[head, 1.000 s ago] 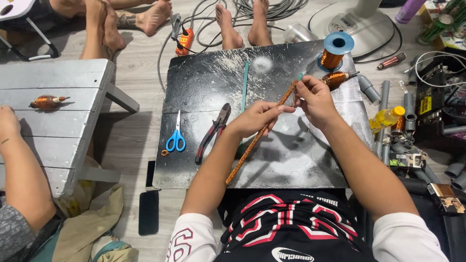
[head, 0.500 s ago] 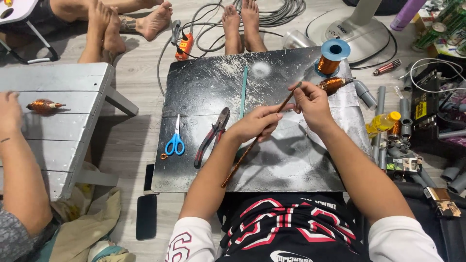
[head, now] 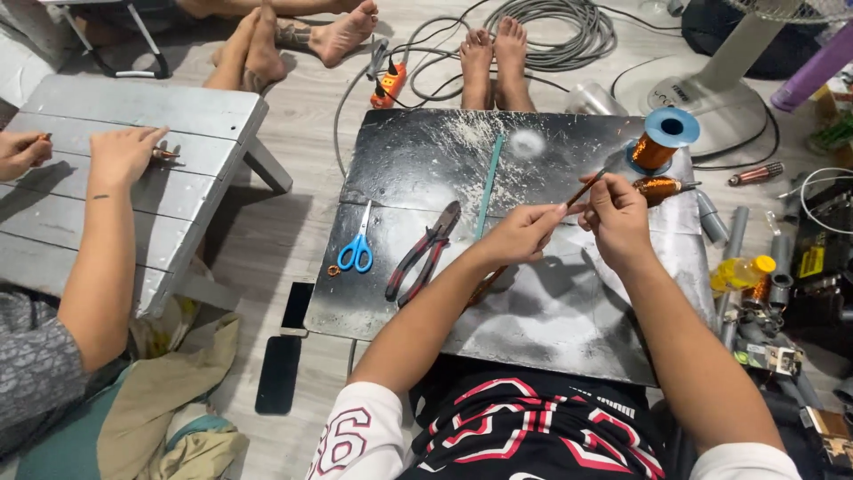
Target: Winding copper wire onto a motor armature using pliers and scissors.
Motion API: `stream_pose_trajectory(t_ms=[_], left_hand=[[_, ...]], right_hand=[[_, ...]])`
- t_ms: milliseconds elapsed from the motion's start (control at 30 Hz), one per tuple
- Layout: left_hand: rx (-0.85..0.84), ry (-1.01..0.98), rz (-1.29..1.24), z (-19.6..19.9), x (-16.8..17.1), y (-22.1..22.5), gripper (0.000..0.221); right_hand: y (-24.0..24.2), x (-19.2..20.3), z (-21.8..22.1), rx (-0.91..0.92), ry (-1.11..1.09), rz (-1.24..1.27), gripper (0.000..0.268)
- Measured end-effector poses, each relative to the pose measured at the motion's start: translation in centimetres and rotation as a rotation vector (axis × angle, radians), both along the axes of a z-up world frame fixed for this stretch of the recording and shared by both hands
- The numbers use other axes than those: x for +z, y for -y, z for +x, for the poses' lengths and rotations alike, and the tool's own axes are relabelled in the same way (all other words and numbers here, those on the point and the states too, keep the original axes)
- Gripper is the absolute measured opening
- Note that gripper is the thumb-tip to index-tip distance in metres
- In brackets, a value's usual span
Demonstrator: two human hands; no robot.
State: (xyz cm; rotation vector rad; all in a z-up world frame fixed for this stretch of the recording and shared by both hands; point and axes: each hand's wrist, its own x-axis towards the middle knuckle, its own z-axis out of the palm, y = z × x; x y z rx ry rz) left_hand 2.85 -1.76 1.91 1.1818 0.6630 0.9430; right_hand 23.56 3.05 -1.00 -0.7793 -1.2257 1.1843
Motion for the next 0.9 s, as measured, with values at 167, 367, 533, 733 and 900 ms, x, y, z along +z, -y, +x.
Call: stream_pose_trajectory(t_ms=[167, 367, 533, 733, 900], left_hand=[[0.036, -0.083, 0.021, -0.5, 3.8, 1.6, 0.044], [0.012, -0.072, 0.002, -0.7, 5.0, 1.7, 0.056], [-0.049, -0.053, -0.126, -0.2, 3.3, 1.2, 0.053], [-0.107, 0.033, -0.094, 0.1, -0.5, -0.1, 0.028], [-0.023, -0.072, -0.061, -0.1, -0.3, -0.7, 0.033]], right_hand=[[1.6, 1.7, -0.9, 0.01, 0.01, -0.024, 0.032], [0.7, -0.8, 0.2, 0.05, -0.005, -0.015, 0.038], [0.5, -0.2, 0.0, 0.173, -0.221, -0.135, 0.029], [-0.4, -1.3, 0.6, 0.131, -0.2, -0.097, 0.023], [-0.9, -1.6, 0.9, 0.101, -0.115, -0.086, 0.018]])
